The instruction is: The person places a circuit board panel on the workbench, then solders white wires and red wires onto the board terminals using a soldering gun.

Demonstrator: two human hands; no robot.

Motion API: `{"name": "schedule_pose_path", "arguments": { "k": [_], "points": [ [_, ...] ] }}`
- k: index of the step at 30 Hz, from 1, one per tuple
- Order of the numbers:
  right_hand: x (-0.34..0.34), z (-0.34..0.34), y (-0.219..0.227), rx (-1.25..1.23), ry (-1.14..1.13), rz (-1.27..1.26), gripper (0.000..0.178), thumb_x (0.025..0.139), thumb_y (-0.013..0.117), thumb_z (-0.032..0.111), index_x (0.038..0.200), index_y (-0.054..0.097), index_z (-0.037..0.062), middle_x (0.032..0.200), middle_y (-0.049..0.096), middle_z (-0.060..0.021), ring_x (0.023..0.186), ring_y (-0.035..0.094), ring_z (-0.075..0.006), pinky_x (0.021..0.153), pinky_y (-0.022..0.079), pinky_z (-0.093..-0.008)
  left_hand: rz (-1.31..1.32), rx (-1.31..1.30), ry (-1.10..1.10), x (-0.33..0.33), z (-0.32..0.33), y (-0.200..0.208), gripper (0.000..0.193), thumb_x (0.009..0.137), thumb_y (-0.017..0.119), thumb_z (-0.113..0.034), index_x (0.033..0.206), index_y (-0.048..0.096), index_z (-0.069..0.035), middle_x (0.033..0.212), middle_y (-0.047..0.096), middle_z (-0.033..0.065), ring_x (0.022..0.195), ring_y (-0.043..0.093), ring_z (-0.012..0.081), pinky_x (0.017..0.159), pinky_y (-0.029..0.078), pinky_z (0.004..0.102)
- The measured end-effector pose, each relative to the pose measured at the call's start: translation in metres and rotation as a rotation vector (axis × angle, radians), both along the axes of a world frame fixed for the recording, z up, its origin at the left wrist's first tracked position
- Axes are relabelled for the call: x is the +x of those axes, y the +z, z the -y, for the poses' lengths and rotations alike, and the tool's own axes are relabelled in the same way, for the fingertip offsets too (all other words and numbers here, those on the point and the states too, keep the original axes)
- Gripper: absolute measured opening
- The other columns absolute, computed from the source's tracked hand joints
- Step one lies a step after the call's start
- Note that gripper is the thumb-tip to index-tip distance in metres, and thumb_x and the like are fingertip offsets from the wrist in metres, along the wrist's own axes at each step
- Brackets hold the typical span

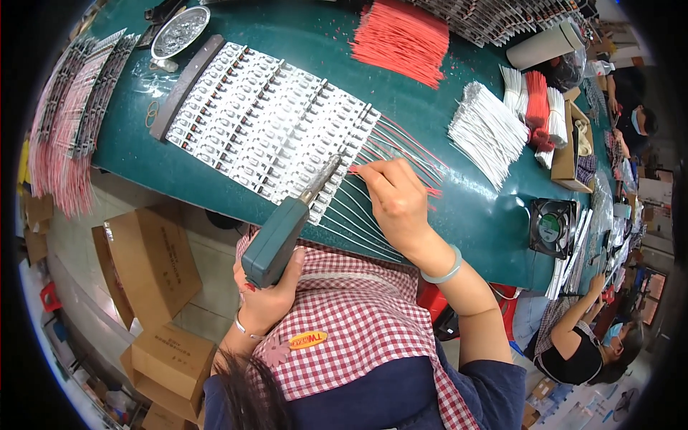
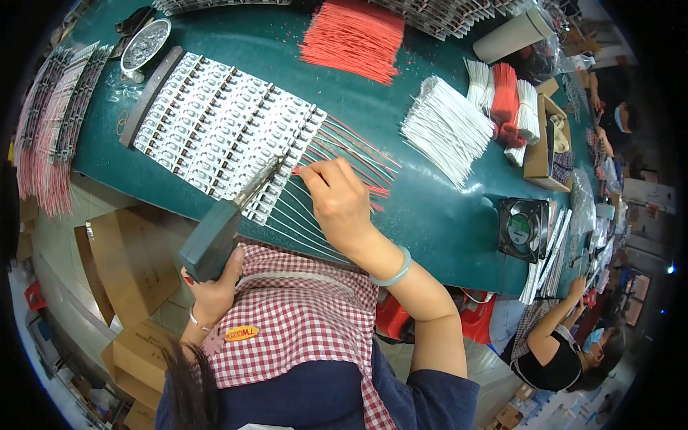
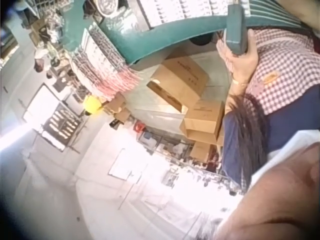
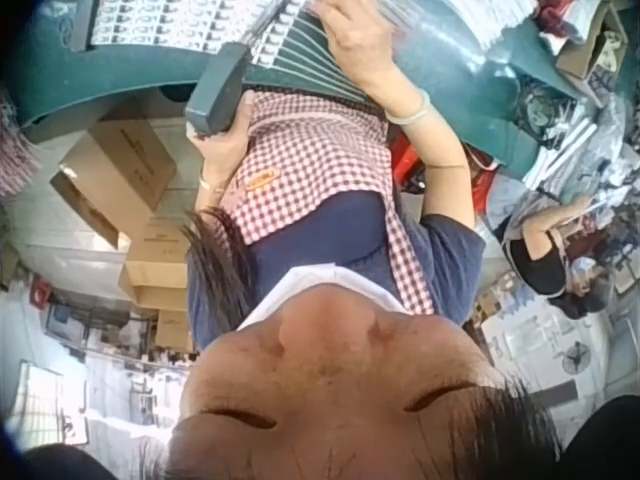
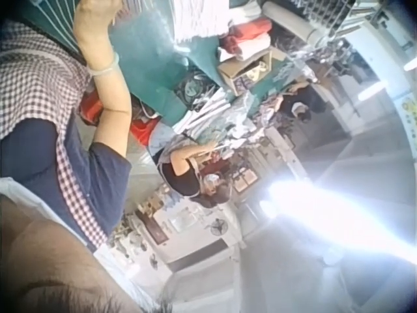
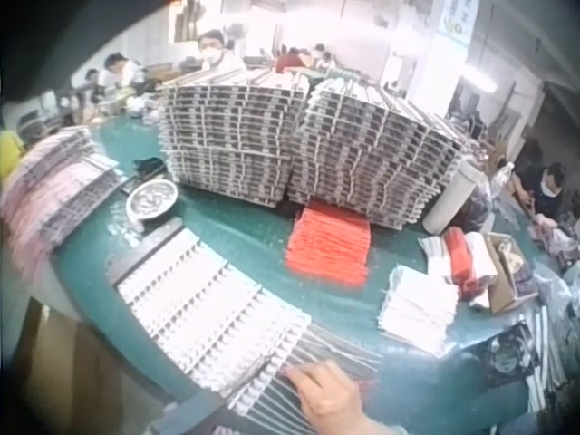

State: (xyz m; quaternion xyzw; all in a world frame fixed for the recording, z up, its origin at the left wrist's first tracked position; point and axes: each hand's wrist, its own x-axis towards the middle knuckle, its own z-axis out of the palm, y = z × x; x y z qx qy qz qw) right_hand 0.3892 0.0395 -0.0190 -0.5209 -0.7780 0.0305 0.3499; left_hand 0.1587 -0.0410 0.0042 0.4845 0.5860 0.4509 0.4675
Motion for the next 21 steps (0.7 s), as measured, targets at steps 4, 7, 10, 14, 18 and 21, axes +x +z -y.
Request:
{"name": "schedule_pose_path", "arguments": {
  "k": [4, 7, 10, 14, 18, 21],
  "points": [
    [0.0001, 0.0012, 0.0001, 0.009, -0.001, 0.025, 0.024, 0.074, 0.075, -0.005, 0.096, 0.072, 0.0026, 0.089, 0.066, -0.0076, 0.077, 0.061, -0.0244, 0.064, 0.052, -0.0351, -0.070, 0.105, -0.061, 0.0019, -0.0032, 0.0030, 0.020, 0.082, 0.077, 0.002, 0.100, 0.070, 0.004, 0.092, 0.070, 0.0095, 0.079, 0.066, 0.0151, 0.070, 0.052, 0.0278],
    [-0.0005, 0.0015, -0.0019, -0.003, -0.002, 0.047, 0.023, 0.075, 0.074, -0.005, 0.096, 0.071, 0.0022, 0.088, 0.065, -0.0077, 0.077, 0.061, -0.0245, 0.064, 0.052, -0.0353, -0.105, 0.091, -0.097, 0.0010, -0.0036, 0.0042, 0.019, 0.081, 0.076, 0.003, 0.099, 0.070, 0.004, 0.092, 0.069, 0.0102, 0.079, 0.066, 0.0173, 0.070, 0.052, 0.0285],
    [-0.0010, 0.0026, -0.0020, -0.006, -0.002, 0.054, 0.022, 0.075, 0.074, -0.005, 0.096, 0.071, 0.0020, 0.088, 0.065, -0.0077, 0.077, 0.061, -0.0246, 0.064, 0.052, -0.0354, -0.134, 0.093, -0.132, -0.0003, -0.0037, 0.0042, 0.019, 0.080, 0.075, 0.003, 0.099, 0.070, 0.003, 0.092, 0.068, 0.0110, 0.079, 0.067, 0.0195, 0.071, 0.053, 0.0295],
    [-0.0013, 0.0041, -0.0001, -0.009, -0.008, 0.056, 0.023, 0.074, 0.073, -0.005, 0.096, 0.071, 0.0019, 0.088, 0.065, -0.0078, 0.078, 0.061, -0.0245, 0.065, 0.052, -0.0351, -0.140, 0.089, -0.147, 0.0008, -0.0020, 0.0015, 0.019, 0.080, 0.075, 0.004, 0.097, 0.070, 0.003, 0.092, 0.069, 0.0119, 0.079, 0.068, 0.0216, 0.071, 0.053, 0.0307],
    [-0.0015, 0.0036, 0.0015, -0.014, -0.010, 0.063, 0.024, 0.073, 0.072, -0.006, 0.096, 0.072, 0.0015, 0.088, 0.065, -0.0079, 0.079, 0.062, -0.0245, 0.066, 0.052, -0.0350, -0.173, 0.117, -0.160, 0.0020, -0.0051, 0.0043, 0.018, 0.080, 0.076, 0.003, 0.097, 0.070, 0.003, 0.090, 0.069, 0.0117, 0.078, 0.067, 0.0218, 0.070, 0.053, 0.0307],
    [0.0005, 0.0032, -0.0012, -0.004, 0.004, 0.082, 0.025, 0.073, 0.069, -0.003, 0.098, 0.070, 0.0011, 0.091, 0.064, -0.0078, 0.081, 0.060, -0.0241, 0.066, 0.053, -0.0340, -0.209, 0.142, -0.183, 0.0013, -0.0068, 0.0055, 0.017, 0.080, 0.075, 0.003, 0.096, 0.070, 0.003, 0.088, 0.068, 0.0118, 0.076, 0.067, 0.0217, 0.068, 0.052, 0.0309]
  ]
}}
